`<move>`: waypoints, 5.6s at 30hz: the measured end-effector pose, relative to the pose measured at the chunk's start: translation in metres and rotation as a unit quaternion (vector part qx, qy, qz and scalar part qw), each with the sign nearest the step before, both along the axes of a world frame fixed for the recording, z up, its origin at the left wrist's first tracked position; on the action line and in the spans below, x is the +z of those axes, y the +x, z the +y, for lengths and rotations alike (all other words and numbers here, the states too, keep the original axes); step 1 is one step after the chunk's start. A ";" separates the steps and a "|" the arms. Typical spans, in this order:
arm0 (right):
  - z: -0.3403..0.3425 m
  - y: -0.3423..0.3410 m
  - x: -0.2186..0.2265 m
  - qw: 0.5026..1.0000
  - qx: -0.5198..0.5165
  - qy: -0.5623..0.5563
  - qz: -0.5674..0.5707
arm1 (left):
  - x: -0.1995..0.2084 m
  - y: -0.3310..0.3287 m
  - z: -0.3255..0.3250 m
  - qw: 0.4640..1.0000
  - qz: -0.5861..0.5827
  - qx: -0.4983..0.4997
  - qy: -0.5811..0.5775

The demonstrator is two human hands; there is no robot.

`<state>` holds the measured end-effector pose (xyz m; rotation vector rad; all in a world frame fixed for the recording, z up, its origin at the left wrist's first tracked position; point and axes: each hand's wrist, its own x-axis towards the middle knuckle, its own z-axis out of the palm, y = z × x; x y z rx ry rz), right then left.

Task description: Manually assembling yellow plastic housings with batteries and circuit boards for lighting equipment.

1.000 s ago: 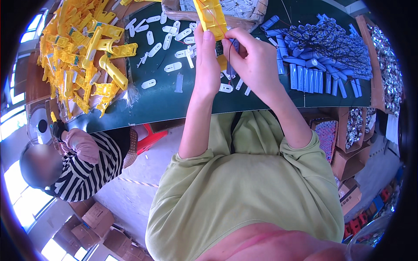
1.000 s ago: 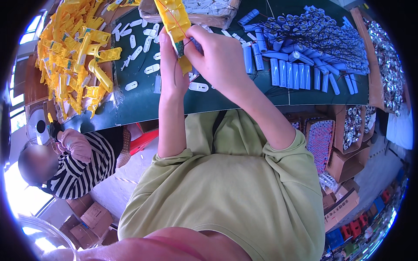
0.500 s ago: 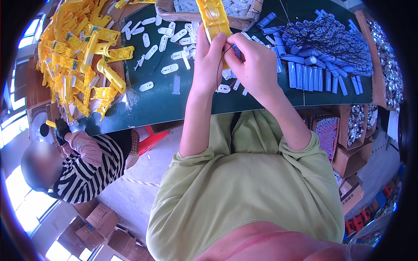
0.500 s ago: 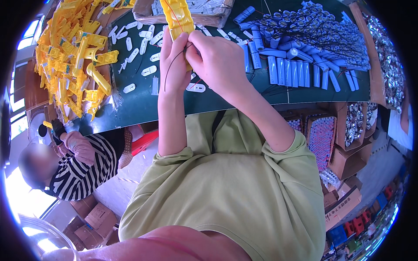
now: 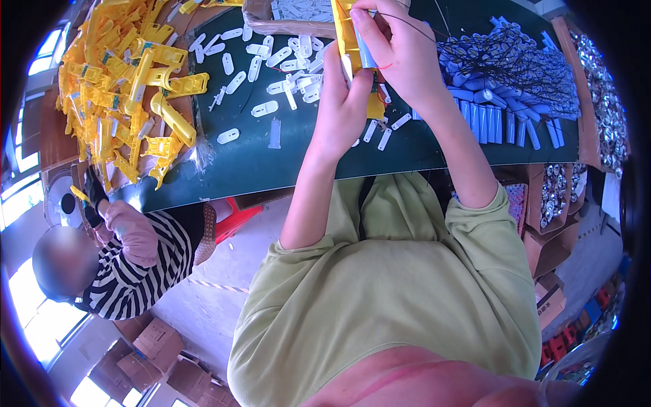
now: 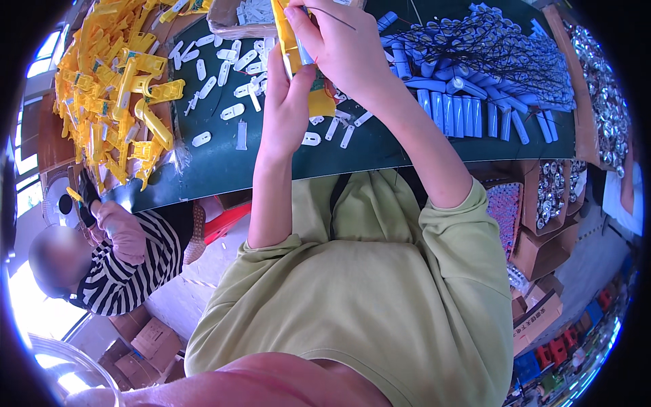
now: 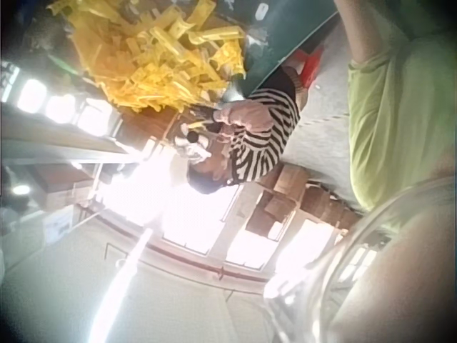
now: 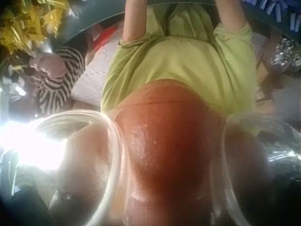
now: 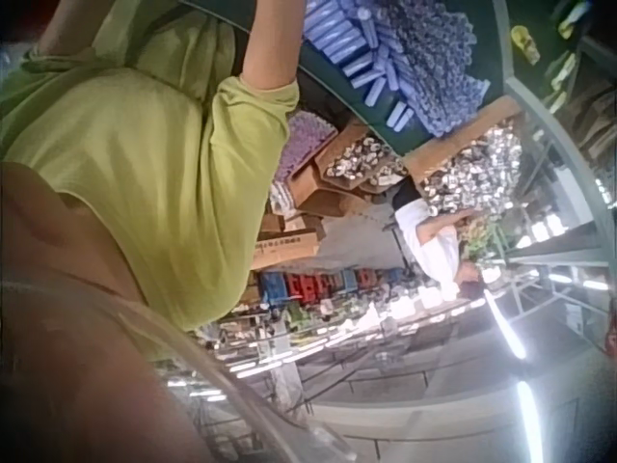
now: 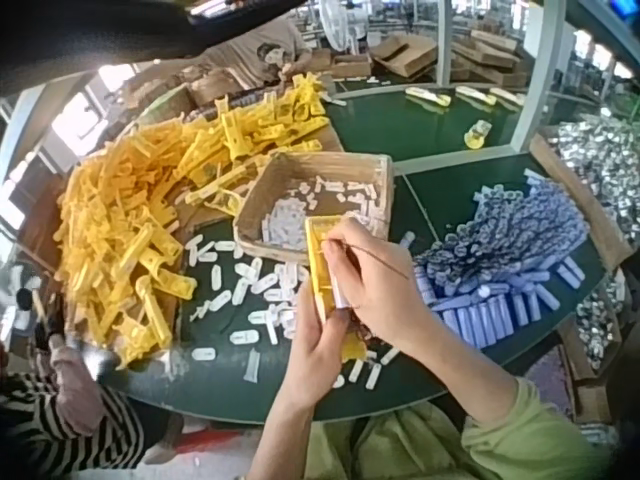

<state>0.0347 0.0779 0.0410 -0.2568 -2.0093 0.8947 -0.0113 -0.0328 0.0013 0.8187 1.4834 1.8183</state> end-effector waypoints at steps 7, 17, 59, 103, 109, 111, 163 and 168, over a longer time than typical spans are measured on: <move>-0.001 -0.010 -0.009 0.999 -0.013 -0.010 -0.039 | -0.001 -0.003 -0.001 1.000 0.007 0.014 -0.025; -0.002 -0.024 -0.029 0.996 -0.080 0.043 -0.022 | -0.003 -0.006 0.000 0.997 0.017 0.037 -0.072; 0.146 -0.130 -0.030 0.846 0.277 0.311 -0.333 | -0.013 -0.063 -0.049 0.979 -0.188 0.079 -0.004; 0.051 -0.020 0.024 0.972 0.215 0.009 -0.100 | 0.027 -0.005 -0.047 0.996 -0.074 0.020 0.043; 0.050 -0.023 0.018 0.968 0.223 0.012 -0.110 | 0.024 -0.006 -0.045 0.998 -0.054 0.017 0.019; 0.047 -0.025 0.022 0.964 0.235 -0.038 -0.115 | 0.022 -0.009 -0.045 0.999 -0.048 0.012 0.006; 0.480 -0.128 -0.044 0.885 0.004 -0.315 -0.341 | 0.019 -0.257 -0.055 0.721 0.573 0.168 -0.352; 0.516 -0.126 -0.114 0.878 -0.144 -0.294 -0.349 | 0.031 -0.300 0.016 0.507 0.828 -0.014 -0.240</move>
